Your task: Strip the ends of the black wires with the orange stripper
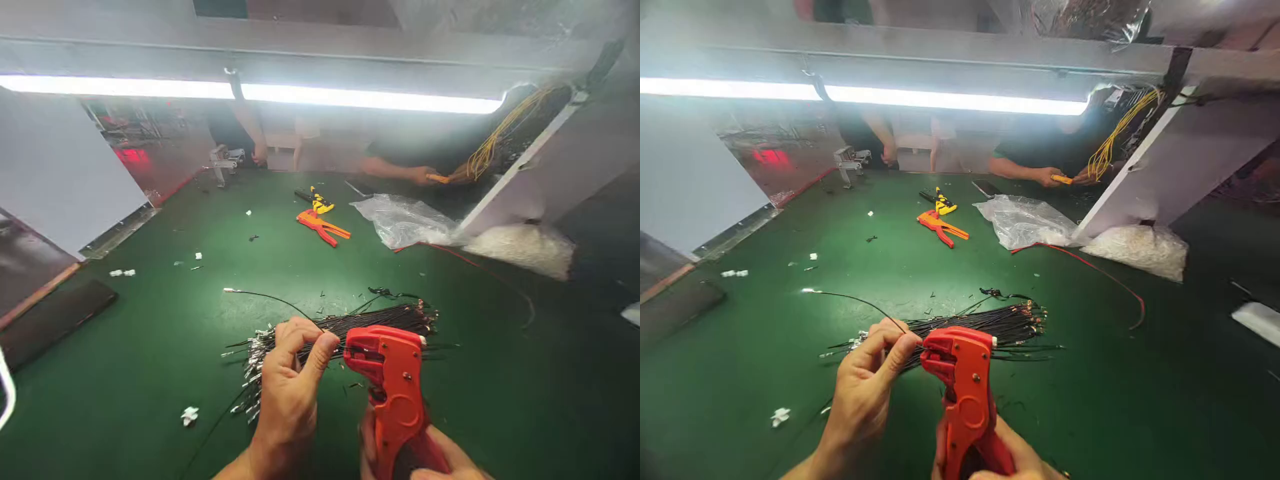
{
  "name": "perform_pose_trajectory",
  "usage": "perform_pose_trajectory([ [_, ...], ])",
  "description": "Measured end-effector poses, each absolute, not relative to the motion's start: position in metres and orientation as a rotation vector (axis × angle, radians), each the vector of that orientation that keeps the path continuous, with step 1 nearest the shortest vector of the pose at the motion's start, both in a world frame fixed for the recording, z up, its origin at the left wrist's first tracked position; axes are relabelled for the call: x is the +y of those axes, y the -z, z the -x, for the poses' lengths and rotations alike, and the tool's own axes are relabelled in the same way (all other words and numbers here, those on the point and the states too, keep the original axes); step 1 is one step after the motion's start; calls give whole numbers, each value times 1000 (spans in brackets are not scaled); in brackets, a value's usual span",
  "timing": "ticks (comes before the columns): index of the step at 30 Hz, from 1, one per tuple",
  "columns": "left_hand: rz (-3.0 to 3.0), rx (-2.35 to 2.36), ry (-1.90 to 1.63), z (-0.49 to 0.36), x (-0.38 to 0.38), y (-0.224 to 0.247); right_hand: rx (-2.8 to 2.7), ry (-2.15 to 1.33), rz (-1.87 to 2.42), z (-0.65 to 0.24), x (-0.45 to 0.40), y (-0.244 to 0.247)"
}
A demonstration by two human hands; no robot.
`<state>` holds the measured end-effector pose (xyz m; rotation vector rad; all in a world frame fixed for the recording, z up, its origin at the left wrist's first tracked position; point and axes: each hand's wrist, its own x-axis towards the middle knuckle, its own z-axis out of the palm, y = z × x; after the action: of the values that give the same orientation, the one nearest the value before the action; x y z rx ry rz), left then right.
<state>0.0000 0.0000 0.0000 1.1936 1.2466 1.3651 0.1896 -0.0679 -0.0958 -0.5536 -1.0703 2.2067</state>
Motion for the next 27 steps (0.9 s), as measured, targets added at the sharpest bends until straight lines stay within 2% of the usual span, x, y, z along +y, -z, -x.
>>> perform_pose_trajectory([
  [4,-1206,1242,-1354,3,-3,1,-1053,-2214,591,-194,-67,86],
  [14,-1226,1244,-1339,6,-6,2,-1131,-2334,513,-177,-36,23],
  [19,-1238,1264,-1331,5,-6,1,-1013,-2228,520,-184,-56,40],
  [27,-1243,1273,-1335,4,-4,1,-1057,-2153,306,-193,-58,65],
])
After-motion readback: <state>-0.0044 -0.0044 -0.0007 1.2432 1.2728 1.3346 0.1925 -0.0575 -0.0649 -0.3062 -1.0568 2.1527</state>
